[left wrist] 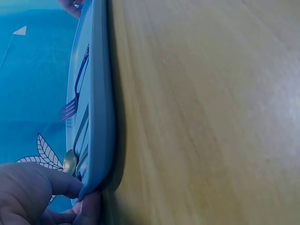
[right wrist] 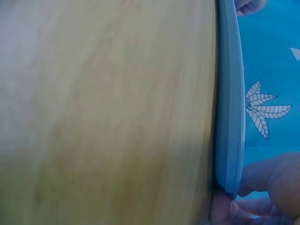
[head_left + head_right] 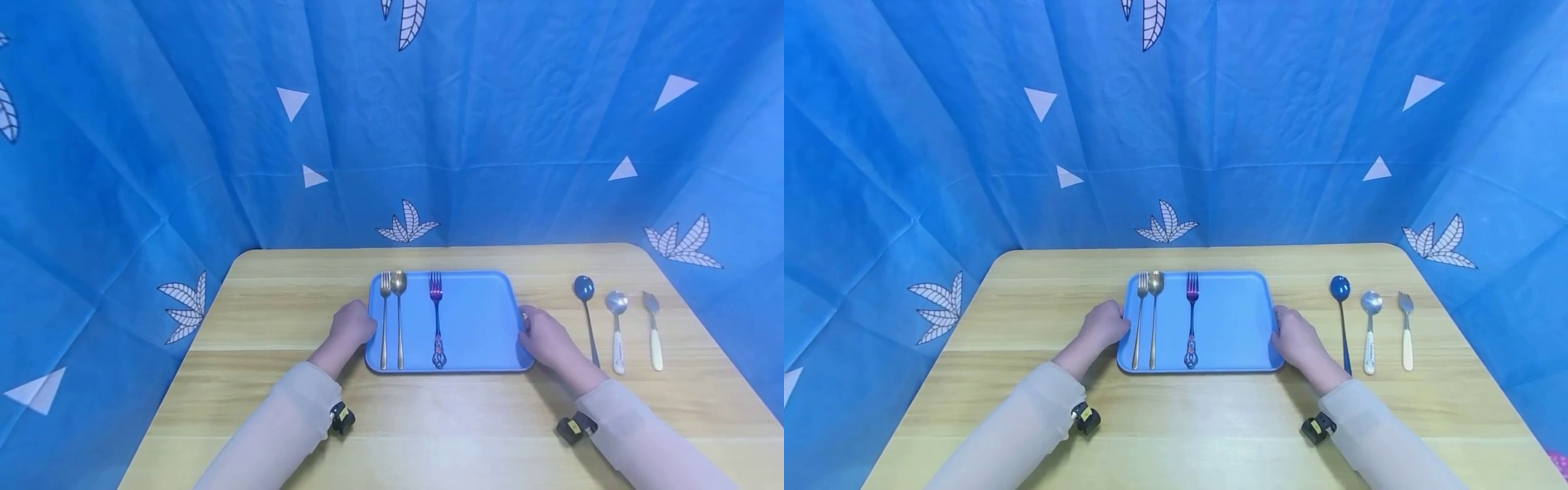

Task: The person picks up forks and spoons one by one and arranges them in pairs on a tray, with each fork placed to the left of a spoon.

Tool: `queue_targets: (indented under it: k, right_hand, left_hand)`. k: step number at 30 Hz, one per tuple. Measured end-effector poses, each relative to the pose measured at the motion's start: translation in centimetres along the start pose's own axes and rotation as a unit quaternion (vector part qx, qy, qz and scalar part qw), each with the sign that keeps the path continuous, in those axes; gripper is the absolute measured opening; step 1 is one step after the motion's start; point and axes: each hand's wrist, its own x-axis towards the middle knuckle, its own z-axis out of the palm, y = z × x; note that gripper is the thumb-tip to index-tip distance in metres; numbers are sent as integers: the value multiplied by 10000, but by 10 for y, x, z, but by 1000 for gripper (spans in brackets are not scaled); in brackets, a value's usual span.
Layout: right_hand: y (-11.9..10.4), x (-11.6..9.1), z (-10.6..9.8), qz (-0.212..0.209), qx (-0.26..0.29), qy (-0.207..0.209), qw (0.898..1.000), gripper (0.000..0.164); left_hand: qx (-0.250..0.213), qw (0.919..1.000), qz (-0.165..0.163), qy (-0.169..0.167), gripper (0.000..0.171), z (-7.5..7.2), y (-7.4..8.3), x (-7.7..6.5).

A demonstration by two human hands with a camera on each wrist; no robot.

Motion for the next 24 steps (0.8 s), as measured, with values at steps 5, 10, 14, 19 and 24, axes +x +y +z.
queue_targets:
  k: [5, 10, 14, 19, 24]
  right_hand:
    - [0, 1, 0, 38, 4, -41, 10000, 58]
    - [-1, 1, 0, 124, -85, -50, 9999, 58]
    - [-2, 1, -1, 172, -127, -65, 9997, 58]
    - [-5, 1, -4, 198, -162, -153, 9996, 58]
    - [-7, 0, -8, 189, -134, -315, 9992, 57]
  left_hand:
    - [-40, 10000, -56, -62, 12, -2, 1, 0]
    - [-66, 10000, 1, -71, 11, -2, 0, -2]
    - [-51, 10000, 26, -54, 12, -3, 1, -2]
    - [-52, 10000, -9, -58, 10, -5, 2, -3]
    - [-23, 9999, -35, -113, 9, -3, 1, -1]
